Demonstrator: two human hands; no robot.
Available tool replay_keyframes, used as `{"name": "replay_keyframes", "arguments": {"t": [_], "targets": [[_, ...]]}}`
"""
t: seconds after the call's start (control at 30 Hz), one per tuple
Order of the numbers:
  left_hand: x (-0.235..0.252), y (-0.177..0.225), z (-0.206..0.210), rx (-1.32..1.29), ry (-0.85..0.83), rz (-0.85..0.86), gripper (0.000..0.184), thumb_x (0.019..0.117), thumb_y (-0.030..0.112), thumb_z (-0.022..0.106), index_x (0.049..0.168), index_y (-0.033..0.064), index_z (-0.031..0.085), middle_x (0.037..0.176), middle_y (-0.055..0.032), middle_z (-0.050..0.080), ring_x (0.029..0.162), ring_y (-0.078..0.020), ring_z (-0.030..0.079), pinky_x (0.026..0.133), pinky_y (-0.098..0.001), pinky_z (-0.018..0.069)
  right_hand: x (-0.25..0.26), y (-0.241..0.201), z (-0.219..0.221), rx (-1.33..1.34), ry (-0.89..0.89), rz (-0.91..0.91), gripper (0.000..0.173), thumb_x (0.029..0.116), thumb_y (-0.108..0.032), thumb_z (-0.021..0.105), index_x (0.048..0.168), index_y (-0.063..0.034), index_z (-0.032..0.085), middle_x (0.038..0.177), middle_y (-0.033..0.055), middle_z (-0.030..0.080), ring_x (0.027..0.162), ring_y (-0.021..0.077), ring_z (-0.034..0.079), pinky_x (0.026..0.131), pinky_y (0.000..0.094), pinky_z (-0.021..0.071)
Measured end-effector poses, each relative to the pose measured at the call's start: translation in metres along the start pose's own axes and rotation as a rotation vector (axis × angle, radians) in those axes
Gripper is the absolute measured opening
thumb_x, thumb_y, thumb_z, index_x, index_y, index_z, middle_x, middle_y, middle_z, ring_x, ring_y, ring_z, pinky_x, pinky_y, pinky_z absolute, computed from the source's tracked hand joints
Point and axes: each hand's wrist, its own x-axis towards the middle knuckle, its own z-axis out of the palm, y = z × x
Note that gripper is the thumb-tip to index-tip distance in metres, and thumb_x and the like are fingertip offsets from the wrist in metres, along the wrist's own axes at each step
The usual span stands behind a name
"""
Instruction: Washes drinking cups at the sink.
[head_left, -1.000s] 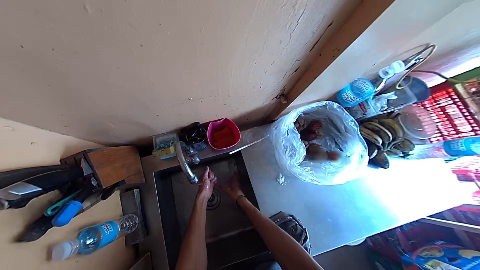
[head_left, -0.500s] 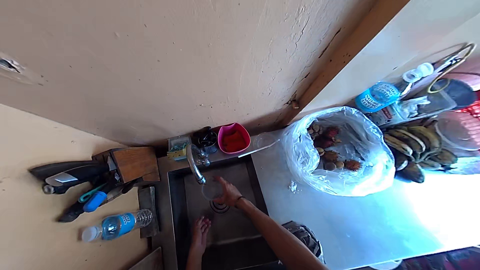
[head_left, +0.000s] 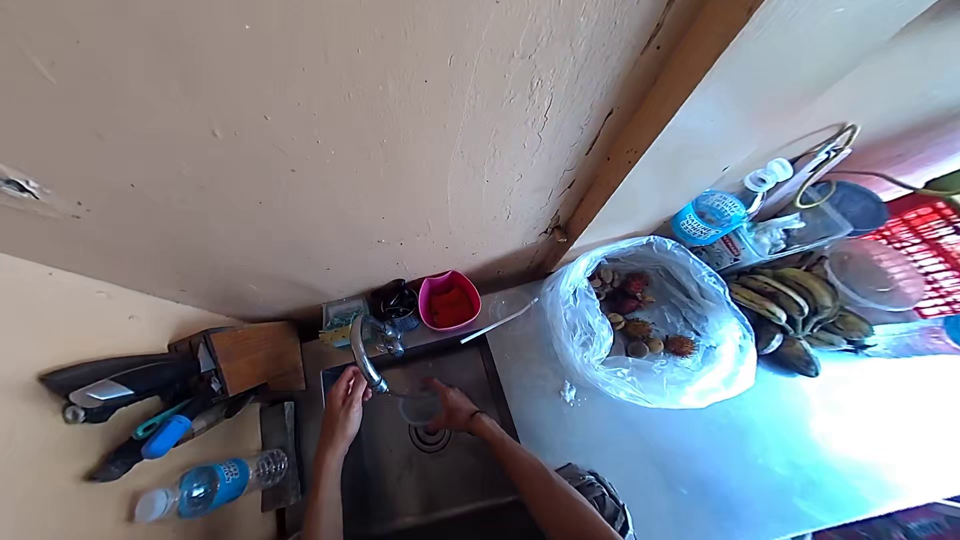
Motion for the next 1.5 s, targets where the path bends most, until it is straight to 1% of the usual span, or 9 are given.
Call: {"name": "replay_keyframes", "arguments": {"t": [0.53, 0.73, 0.87, 0.97, 1.03, 1.13, 1.27, 1.37, 1.5], "targets": [[0.054, 0.065, 0.011, 0.793, -0.227, -0.275, 0.039, 0.1032, 0.04, 0.055, 0.117, 0.005, 0.066, 0.114, -0.0186, 0.068, 0.112, -0.0344, 0.064, 0.096, -0.057, 0.0477, 0.022, 0.024, 0.003, -0.051, -0.054, -0.108, 0.105, 0.0663, -0.02, 0.093, 0.156, -0.0112, 0.039, 0.144, 0.0131, 0.057, 0.133, 0.0286, 0.054, 0.113, 0.0473, 0.0431], [0.061, 0.064, 0.006, 0.662, -0.308, -0.165, 0.031, 0.1053, 0.031, 0.053, 0.112, 0.0026, 0.065, 0.104, -0.016, 0.067, 0.099, -0.0258, 0.064, 0.093, -0.0466, 0.0484, 0.008, 0.02, -0.009, -0.018, -0.083, -0.029, 0.107, 0.0673, -0.028, 0.094, 0.157, -0.0113, 0.037, 0.144, 0.0184, 0.054, 0.129, 0.0305, 0.056, 0.109, 0.0469, 0.0464], [0.039, -0.013, 0.007, 0.365, -0.077, -0.263, 0.034, 0.1083, 0.023, 0.043, 0.11, -0.0027, 0.066, 0.087, -0.0109, 0.066, 0.073, -0.0166, 0.063, 0.073, -0.0357, 0.0546, -0.012, 0.012, -0.014, 0.174, -0.034, -0.01, 0.108, 0.0697, -0.03, 0.093, 0.155, -0.0036, 0.033, 0.14, 0.0223, 0.054, 0.123, 0.0319, 0.059, 0.101, 0.0447, 0.0515], [-0.007, -0.091, 0.035, 0.45, -0.262, -0.549, 0.057, 0.0995, 0.015, 0.057, 0.151, -0.0012, 0.039, 0.139, -0.0283, 0.055, 0.128, -0.0406, 0.055, 0.108, -0.0573, 0.0437, -0.012, 0.002, -0.015, 0.173, 0.022, -0.025, 0.108, 0.0692, -0.024, 0.092, 0.155, -0.0025, 0.03, 0.148, 0.02, 0.05, 0.129, 0.0309, 0.058, 0.106, 0.0447, 0.0497], [-0.036, -0.128, 0.058, 0.408, -0.386, -0.619, 0.074, 0.0962, 0.013, 0.065, 0.159, 0.0026, 0.026, 0.153, -0.0272, 0.041, 0.14, -0.0399, 0.044, 0.114, -0.0555, 0.0372, -0.011, 0.001, -0.013, 0.05, -0.056, -0.066, 0.108, 0.0689, -0.022, 0.092, 0.156, -0.0052, 0.031, 0.144, 0.0173, 0.055, 0.129, 0.0306, 0.057, 0.109, 0.0469, 0.0469], [-0.044, -0.127, 0.053, 0.331, -0.129, -0.462, 0.046, 0.1026, 0.012, 0.053, 0.145, -0.0046, 0.046, 0.14, -0.0275, 0.054, 0.128, -0.0368, 0.056, 0.109, -0.0508, 0.0449, 0.001, 0.004, -0.014, -0.022, -0.051, -0.046, 0.104, 0.0712, -0.023, 0.091, 0.157, -0.0087, 0.034, 0.141, 0.0165, 0.057, 0.126, 0.0309, 0.059, 0.108, 0.0471, 0.0473], [-0.004, -0.05, 0.031, 0.21, 0.089, -0.067, 0.035, 0.1064, 0.018, 0.038, 0.113, -0.0061, 0.063, 0.088, -0.0113, 0.064, 0.079, -0.0175, 0.063, 0.076, -0.0351, 0.0546, 0.009, 0.01, -0.01, -0.008, -0.187, -0.01, 0.099, 0.0728, -0.021, 0.092, 0.155, -0.0081, 0.038, 0.14, 0.0203, 0.058, 0.125, 0.0349, 0.059, 0.107, 0.051, 0.0475], [0.04, 0.003, 0.024, 0.376, -0.069, 0.073, 0.036, 0.1085, 0.022, 0.037, 0.106, -0.0019, 0.065, 0.087, -0.0074, 0.061, 0.08, -0.0124, 0.058, 0.079, -0.03, 0.0494, 0.0, 0.012, -0.018, 0.184, -0.092, 0.193, 0.098, 0.077, -0.03, 0.09, 0.154, -0.0014, 0.036, 0.135, 0.0257, 0.059, 0.12, 0.038, 0.062, 0.104, 0.0514, 0.0498], [0.075, 0.03, 0.048, 0.449, -0.223, 0.151, 0.044, 0.1092, 0.023, 0.037, 0.112, -0.0109, 0.065, 0.095, -0.0245, 0.066, 0.091, -0.031, 0.065, 0.09, -0.0457, 0.0495, -0.018, 0.02, -0.021, 0.279, -0.125, 0.467, 0.102, 0.0795, -0.04, 0.087, 0.155, 0.0006, 0.031, 0.142, 0.0279, 0.053, 0.13, 0.0383, 0.055, 0.109, 0.0518, 0.0447]]}}
